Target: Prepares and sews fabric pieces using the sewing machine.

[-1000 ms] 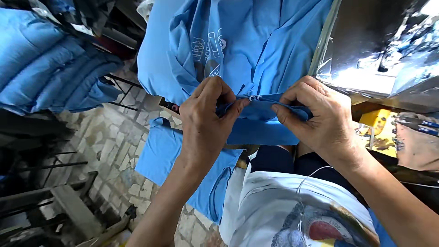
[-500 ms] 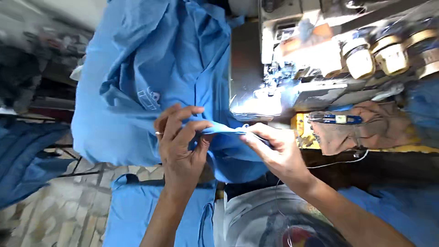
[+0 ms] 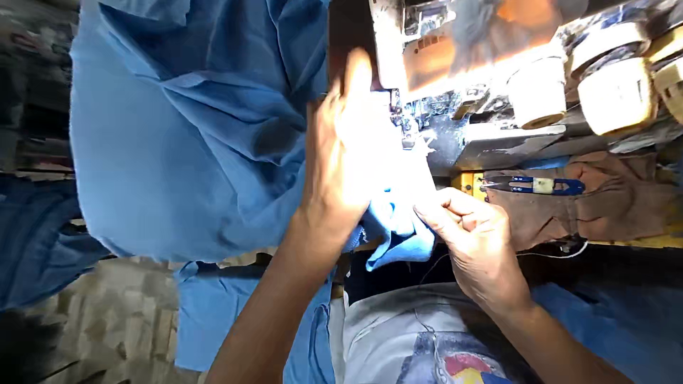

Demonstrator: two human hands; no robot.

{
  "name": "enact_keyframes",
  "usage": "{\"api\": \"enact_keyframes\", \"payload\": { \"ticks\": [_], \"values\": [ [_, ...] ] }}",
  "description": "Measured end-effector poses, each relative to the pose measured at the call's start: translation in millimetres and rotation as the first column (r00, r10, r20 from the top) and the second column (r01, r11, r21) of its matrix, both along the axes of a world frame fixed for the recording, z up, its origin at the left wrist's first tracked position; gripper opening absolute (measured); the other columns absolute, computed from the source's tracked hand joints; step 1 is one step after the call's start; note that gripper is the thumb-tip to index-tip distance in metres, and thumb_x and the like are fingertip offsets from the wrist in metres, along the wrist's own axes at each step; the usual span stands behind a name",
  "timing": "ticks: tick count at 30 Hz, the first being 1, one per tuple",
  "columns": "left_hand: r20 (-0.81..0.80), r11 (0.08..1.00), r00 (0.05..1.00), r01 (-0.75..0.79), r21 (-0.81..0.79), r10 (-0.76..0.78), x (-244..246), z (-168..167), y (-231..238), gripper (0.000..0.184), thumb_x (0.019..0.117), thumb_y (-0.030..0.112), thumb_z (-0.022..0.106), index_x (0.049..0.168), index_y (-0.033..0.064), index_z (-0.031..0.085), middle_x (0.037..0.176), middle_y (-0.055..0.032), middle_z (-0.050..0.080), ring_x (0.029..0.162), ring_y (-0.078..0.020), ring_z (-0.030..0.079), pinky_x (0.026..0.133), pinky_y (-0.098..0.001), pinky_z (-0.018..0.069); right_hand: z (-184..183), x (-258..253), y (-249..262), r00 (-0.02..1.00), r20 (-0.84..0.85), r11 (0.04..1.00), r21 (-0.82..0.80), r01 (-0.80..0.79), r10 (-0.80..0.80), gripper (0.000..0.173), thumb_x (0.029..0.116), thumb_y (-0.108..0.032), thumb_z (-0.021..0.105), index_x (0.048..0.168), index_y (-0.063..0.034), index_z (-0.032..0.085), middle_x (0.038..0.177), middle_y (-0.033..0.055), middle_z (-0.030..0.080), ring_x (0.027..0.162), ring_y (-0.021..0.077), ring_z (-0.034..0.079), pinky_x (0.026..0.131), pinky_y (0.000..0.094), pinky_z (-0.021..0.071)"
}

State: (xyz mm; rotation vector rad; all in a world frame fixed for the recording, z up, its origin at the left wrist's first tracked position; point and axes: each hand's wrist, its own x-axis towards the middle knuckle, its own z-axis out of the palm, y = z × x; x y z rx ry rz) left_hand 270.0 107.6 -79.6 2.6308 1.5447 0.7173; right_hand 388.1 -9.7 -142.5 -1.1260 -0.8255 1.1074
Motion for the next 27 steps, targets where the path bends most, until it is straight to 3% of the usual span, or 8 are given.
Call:
{"api": "enact_keyframes", "payload": {
  "ticks": [2, 5, 8, 13, 18, 21, 24, 27],
  "values": [
    [0.018, 0.991, 0.994, 0.107, 0.078, -0.109, -15, 2, -24, 0.030, 0.0996, 0.011, 0.059, 0.126, -0.0034, 0.063, 0.126, -0.0223, 0.063, 0.119, -0.0358, 0.057, 0.099, -0.0480, 0.0435, -1, -1, -4, 0.999, -0.045, 1.000, 0.005, -0.005, 0.005, 0.007, 0.0927, 0.002, 0.066, 0.092, -0.0021, 0.072, 0.075, -0.0027, 0.071, 0.067, -0.0008, 0.065, 0.065, 0.0144, 0.0558],
    [0.076, 0.950, 0.965, 0.231, 0.212, -0.251, -23, -21, -54, 0.017, 0.0950, 0.012, 0.067, 0.106, 0.0061, 0.078, 0.112, -0.0135, 0.074, 0.109, -0.0269, 0.062, 0.098, -0.0414, 0.0404, -2, -3, -2, 0.994, -0.110, 1.000, -0.014, -0.025, 0.024, 0.008, 0.0933, 0.001, 0.065, 0.092, -0.0026, 0.072, 0.075, -0.0021, 0.071, 0.067, 0.0003, 0.066, 0.064, 0.0154, 0.0566],
    [0.100, 0.959, 0.963, 0.234, 0.160, -0.252, -24, -30, -56, 0.022, 0.0944, 0.007, 0.064, 0.110, 0.0074, 0.080, 0.116, -0.0119, 0.075, 0.109, -0.0246, 0.065, 0.097, -0.0371, 0.0430, -1, -8, 5, 0.982, -0.190, 0.999, -0.046, -0.023, 0.013, 0.009, 0.0932, 0.002, 0.065, 0.090, -0.0024, 0.072, 0.071, -0.0004, 0.069, 0.064, 0.0021, 0.065, 0.062, 0.0173, 0.0564],
    [0.094, 0.954, 0.955, 0.267, 0.135, -0.281, -23, -26, -35, 0.022, 0.0932, 0.004, 0.063, 0.106, 0.0102, 0.080, 0.117, -0.0136, 0.073, 0.115, -0.0296, 0.064, 0.102, -0.0449, 0.0419, 3, -11, 9, 0.965, -0.262, 0.996, -0.088, 0.001, -0.024, 0.012, 0.0952, 0.001, 0.064, 0.086, -0.0012, 0.072, 0.070, 0.0023, 0.069, 0.063, 0.0045, 0.067, 0.061, 0.0196, 0.0585],
    [0.153, 0.968, 0.956, 0.243, 0.055, -0.249, -36, -19, -52, 0.021, 0.0996, 0.016, 0.063, 0.112, 0.0117, 0.079, 0.115, -0.0109, 0.073, 0.114, -0.0241, 0.064, 0.108, -0.0477, 0.0371, -5, 2, 1, 0.997, 0.031, 0.997, -0.019, -0.072, 0.072, 0.014, 0.1004, -0.007, 0.060, 0.095, -0.0012, 0.072, 0.078, 0.0007, 0.072, 0.067, 0.0053, 0.069, 0.063, 0.0199, 0.0602],
    [0.070, 0.977, 0.976, 0.209, -0.047, -0.205, -53, -24, -78, 0.052, 0.1057, 0.052, 0.046, 0.121, 0.0094, 0.072, 0.144, -0.0170, 0.056, 0.141, -0.0296, 0.044, 0.116, -0.0452, 0.0307, -6, 11, -7, 0.985, 0.112, 0.991, -0.013, -0.134, 0.135, 0.017, 0.1029, -0.010, 0.056, 0.106, 0.0001, 0.071, 0.090, 0.0012, 0.073, 0.079, 0.0060, 0.072, 0.072, 0.0210, 0.0623],
    [0.087, 0.968, 0.964, 0.250, 0.028, -0.252, -60, -28, -86, 0.034, 0.1020, 0.040, 0.061, 0.098, 0.0092, 0.073, 0.142, -0.0182, 0.055, 0.142, -0.0307, 0.041, 0.116, -0.0425, 0.0324, -13, 10, -8, 0.980, 0.126, 0.988, -0.002, -0.153, 0.152, 0.018, 0.1031, -0.010, 0.057, 0.110, -0.0004, 0.069, 0.093, 0.0019, 0.074, 0.082, 0.0070, 0.072, 0.075, 0.0227, 0.0625],
    [0.227, 0.938, 0.913, 0.345, 0.012, -0.339, -64, 3, -87, 0.022, 0.1021, 0.031, 0.063, 0.094, 0.0116, 0.066, 0.127, -0.0028, 0.065, 0.137, -0.0150, 0.048, 0.121, -0.0406, 0.0304, -28, 14, -9, 0.937, 0.350, 0.995, 0.094, -0.031, -0.004, 0.022, 0.1034, -0.015, 0.057, 0.114, -0.0011, 0.071, 0.100, 0.0031, 0.074, 0.085, 0.0041, 0.071, 0.077, 0.0206, 0.0612]
  ]
}}
